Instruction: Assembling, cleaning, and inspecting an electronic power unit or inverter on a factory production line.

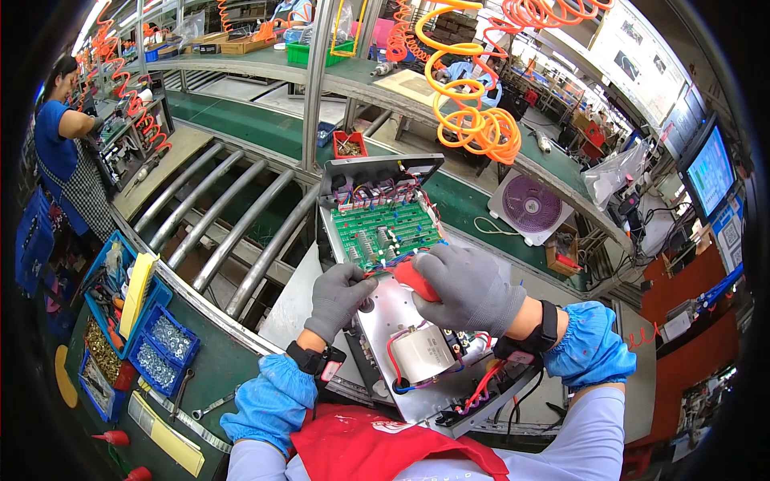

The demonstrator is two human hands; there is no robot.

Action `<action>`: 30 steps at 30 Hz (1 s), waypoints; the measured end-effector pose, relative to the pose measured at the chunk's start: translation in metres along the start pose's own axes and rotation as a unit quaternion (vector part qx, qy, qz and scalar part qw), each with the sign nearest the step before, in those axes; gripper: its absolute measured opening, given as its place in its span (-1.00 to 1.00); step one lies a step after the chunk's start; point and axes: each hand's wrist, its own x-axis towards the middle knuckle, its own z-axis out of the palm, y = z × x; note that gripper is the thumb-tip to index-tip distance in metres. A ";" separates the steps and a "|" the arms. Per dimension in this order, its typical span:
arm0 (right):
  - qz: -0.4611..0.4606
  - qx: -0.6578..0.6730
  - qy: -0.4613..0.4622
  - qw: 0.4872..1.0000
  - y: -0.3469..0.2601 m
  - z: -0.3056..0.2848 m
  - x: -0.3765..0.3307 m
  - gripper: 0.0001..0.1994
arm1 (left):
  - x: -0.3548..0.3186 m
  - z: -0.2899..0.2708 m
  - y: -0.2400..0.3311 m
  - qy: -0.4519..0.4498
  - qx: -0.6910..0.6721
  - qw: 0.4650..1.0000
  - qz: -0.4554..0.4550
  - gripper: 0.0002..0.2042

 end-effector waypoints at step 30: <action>-0.048 0.029 0.058 0.997 -0.028 -0.020 0.004 -0.58 | -0.034 0.023 -0.041 0.142 0.366 0.861 0.324 -0.71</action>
